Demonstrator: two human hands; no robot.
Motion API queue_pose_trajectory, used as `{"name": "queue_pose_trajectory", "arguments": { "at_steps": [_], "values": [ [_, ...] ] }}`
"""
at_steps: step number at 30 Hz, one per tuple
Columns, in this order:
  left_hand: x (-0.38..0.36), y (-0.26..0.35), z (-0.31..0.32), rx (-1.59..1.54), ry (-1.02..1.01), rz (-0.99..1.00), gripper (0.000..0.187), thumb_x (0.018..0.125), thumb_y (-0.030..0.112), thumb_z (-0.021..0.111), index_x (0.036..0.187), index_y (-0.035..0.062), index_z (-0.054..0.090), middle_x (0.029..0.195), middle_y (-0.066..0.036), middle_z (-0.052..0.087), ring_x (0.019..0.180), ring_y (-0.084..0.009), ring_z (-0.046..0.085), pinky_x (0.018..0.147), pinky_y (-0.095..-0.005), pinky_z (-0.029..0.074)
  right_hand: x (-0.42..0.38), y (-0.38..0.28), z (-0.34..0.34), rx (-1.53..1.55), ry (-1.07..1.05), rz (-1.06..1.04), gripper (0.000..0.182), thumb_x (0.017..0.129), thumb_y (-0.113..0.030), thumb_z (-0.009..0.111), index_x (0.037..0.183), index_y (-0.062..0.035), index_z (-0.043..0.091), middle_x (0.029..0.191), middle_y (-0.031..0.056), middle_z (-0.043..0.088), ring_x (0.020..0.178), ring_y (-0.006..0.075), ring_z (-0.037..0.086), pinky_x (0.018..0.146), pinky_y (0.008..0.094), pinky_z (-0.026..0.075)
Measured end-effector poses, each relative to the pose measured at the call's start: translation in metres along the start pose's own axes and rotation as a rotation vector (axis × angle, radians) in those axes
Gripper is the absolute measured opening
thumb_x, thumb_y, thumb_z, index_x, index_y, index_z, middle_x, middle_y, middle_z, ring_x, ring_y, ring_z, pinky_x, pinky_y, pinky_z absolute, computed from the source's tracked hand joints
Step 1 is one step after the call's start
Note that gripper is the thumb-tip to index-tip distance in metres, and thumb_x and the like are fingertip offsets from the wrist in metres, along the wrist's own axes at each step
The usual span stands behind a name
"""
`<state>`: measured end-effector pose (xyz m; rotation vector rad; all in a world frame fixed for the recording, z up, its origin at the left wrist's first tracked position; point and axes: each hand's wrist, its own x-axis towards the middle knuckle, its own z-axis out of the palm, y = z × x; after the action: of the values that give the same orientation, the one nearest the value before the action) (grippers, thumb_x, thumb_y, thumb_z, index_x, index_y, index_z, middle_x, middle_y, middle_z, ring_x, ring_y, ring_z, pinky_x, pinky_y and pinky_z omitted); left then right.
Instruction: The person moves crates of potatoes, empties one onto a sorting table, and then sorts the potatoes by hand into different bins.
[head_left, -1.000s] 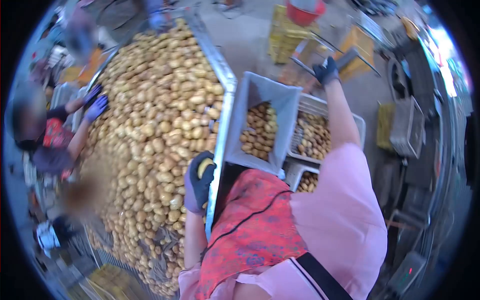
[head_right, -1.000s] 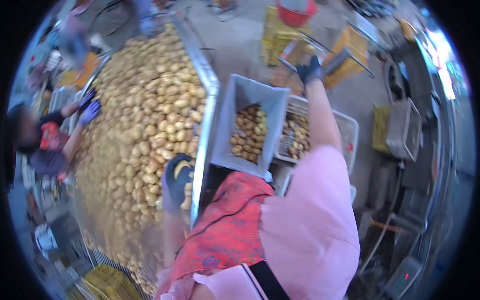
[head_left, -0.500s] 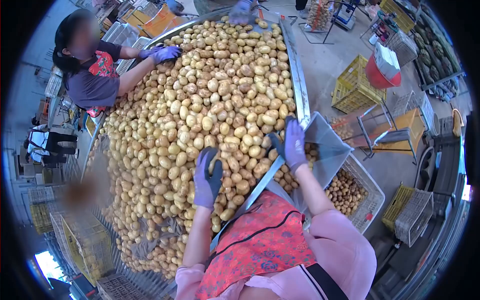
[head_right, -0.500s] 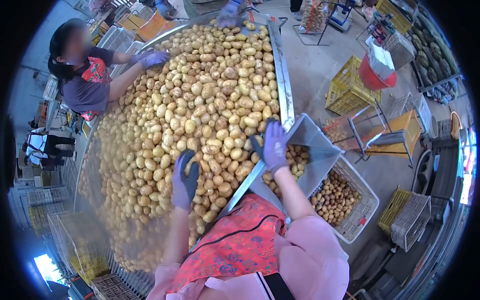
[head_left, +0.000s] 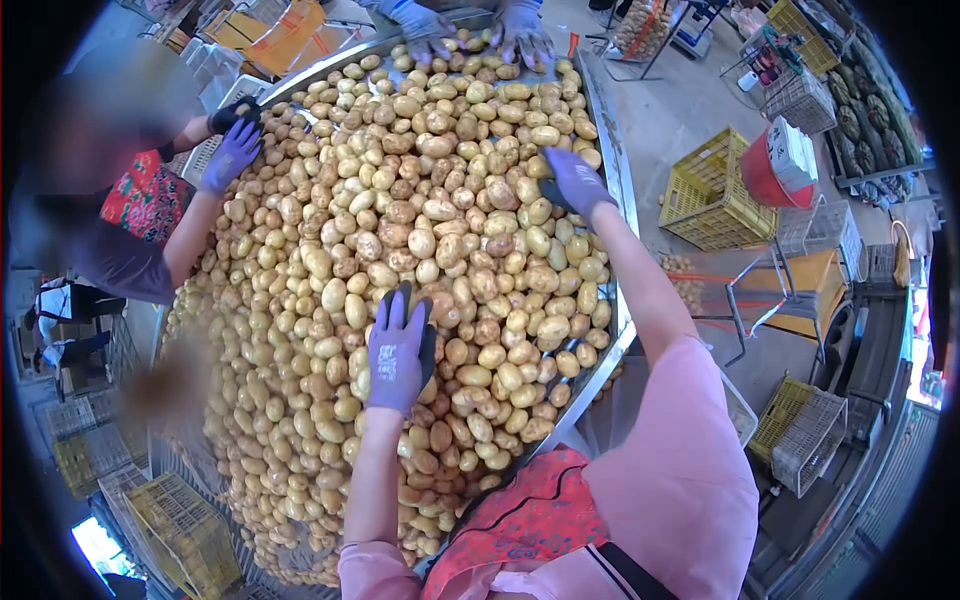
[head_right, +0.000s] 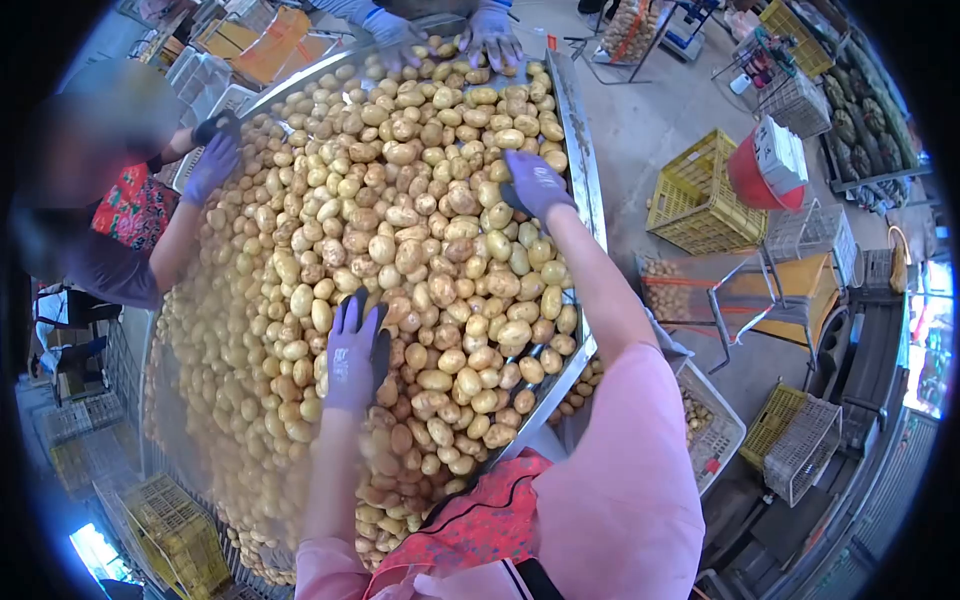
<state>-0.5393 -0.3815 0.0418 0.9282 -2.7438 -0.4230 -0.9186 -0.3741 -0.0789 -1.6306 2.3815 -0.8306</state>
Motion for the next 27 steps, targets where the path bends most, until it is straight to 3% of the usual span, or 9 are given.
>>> {"name": "queue_pose_trajectory", "arguments": {
  "at_steps": [2, 4, 8, 9, 12, 16, 24, 25, 27],
  "values": [
    [0.014, -0.012, 0.022, 0.025, -0.154, -0.004, 0.044, 0.081, 0.019, 0.063, 0.123, 0.0077, 0.054, 0.133, -0.024, 0.045, 0.119, -0.0478, 0.042, 0.101, -0.0503, 0.037, 0.017, 0.009, 0.021, -0.243, 0.083, -0.154, 0.046, 0.082, -0.020, 0.067, 0.124, -0.0080, 0.051, 0.109, 0.0183, 0.062, 0.101, 0.0360, 0.060, 0.087, 0.0425, 0.047],
    [0.018, -0.013, 0.035, 0.058, -0.199, -0.085, 0.055, 0.080, 0.030, 0.065, 0.129, 0.0109, 0.050, 0.136, -0.022, 0.042, 0.122, -0.0473, 0.039, 0.101, -0.0520, 0.035, 0.033, -0.015, 0.001, 0.109, -0.272, 0.124, 0.049, 0.083, -0.020, 0.066, 0.128, -0.0090, 0.049, 0.120, 0.0166, 0.059, 0.109, 0.0341, 0.057, 0.091, 0.0399, 0.046],
    [0.023, -0.013, 0.036, 0.100, -0.255, -0.156, 0.060, 0.080, 0.039, 0.064, 0.133, 0.0155, 0.047, 0.139, -0.019, 0.040, 0.125, -0.0463, 0.037, 0.101, -0.0554, 0.033, 0.017, -0.033, -0.021, 1.154, -0.477, 0.278, 0.054, 0.093, -0.024, 0.057, 0.138, -0.0032, 0.038, 0.129, 0.0091, 0.054, 0.115, 0.0200, 0.054, 0.092, 0.0289, 0.046],
    [0.022, -0.013, 0.035, 0.097, -0.258, -0.155, 0.061, 0.080, 0.041, 0.064, 0.133, 0.0167, 0.047, 0.141, -0.018, 0.039, 0.126, -0.0457, 0.036, 0.101, -0.0562, 0.033, 0.007, -0.043, -0.027, 1.157, -0.483, 0.279, 0.054, 0.093, -0.024, 0.057, 0.138, -0.0032, 0.038, 0.129, 0.0091, 0.054, 0.115, 0.0200, 0.054, 0.092, 0.0289, 0.046],
    [0.023, -0.012, 0.033, 0.092, -0.260, -0.149, 0.062, 0.080, 0.042, 0.064, 0.134, 0.0165, 0.046, 0.141, -0.019, 0.039, 0.127, -0.0447, 0.036, 0.101, -0.0562, 0.033, -0.023, -0.072, -0.043, 1.973, -0.467, 0.279, 0.046, 0.093, -0.023, 0.056, 0.136, -0.0098, 0.043, 0.124, 0.0120, 0.056, 0.107, 0.0208, 0.060, 0.085, 0.0290, 0.051],
    [0.022, -0.007, 0.032, 0.148, -0.253, -0.136, 0.063, 0.081, 0.045, 0.063, 0.134, 0.0155, 0.047, 0.140, -0.020, 0.040, 0.128, -0.0420, 0.036, 0.101, -0.0534, 0.034, -0.073, -0.067, -0.049, 2.274, -0.444, 0.371, 0.041, 0.098, -0.023, 0.048, 0.135, -0.0090, 0.043, 0.122, 0.0126, 0.056, 0.107, 0.0241, 0.059, 0.087, 0.0332, 0.053],
    [0.020, -0.011, 0.035, 0.120, -0.139, 0.016, 0.054, 0.080, 0.033, 0.066, 0.125, 0.0072, 0.053, 0.135, -0.023, 0.046, 0.121, -0.0412, 0.044, 0.101, -0.0459, 0.037, -0.284, -0.038, -0.084, 2.489, 0.152, 0.773, 0.029, 0.095, -0.027, 0.051, 0.110, -0.0037, 0.057, 0.103, 0.0115, 0.060, 0.085, 0.0215, 0.061, 0.073, 0.0361, 0.054],
    [0.020, -0.014, 0.037, 0.118, -0.107, 0.069, 0.053, 0.079, 0.030, 0.067, 0.124, 0.0064, 0.053, 0.133, -0.025, 0.046, 0.119, -0.0423, 0.046, 0.100, -0.0461, 0.038, -0.318, -0.042, -0.085, 1.639, 0.266, 0.568, 0.027, 0.092, -0.023, 0.055, 0.110, -0.0033, 0.056, 0.105, 0.0119, 0.061, 0.087, 0.0248, 0.062, 0.078, 0.0368, 0.054],
    [0.016, -0.020, 0.044, 0.124, -0.090, 0.123, 0.052, 0.079, 0.028, 0.066, 0.124, 0.0046, 0.053, 0.132, -0.026, 0.046, 0.119, -0.0432, 0.045, 0.099, -0.0464, 0.038, -0.380, -0.026, -0.088, 1.596, 0.403, 0.793, 0.027, 0.089, -0.018, 0.059, 0.111, -0.0027, 0.054, 0.106, 0.0117, 0.062, 0.090, 0.0270, 0.063, 0.083, 0.0365, 0.054]
  ]
}}
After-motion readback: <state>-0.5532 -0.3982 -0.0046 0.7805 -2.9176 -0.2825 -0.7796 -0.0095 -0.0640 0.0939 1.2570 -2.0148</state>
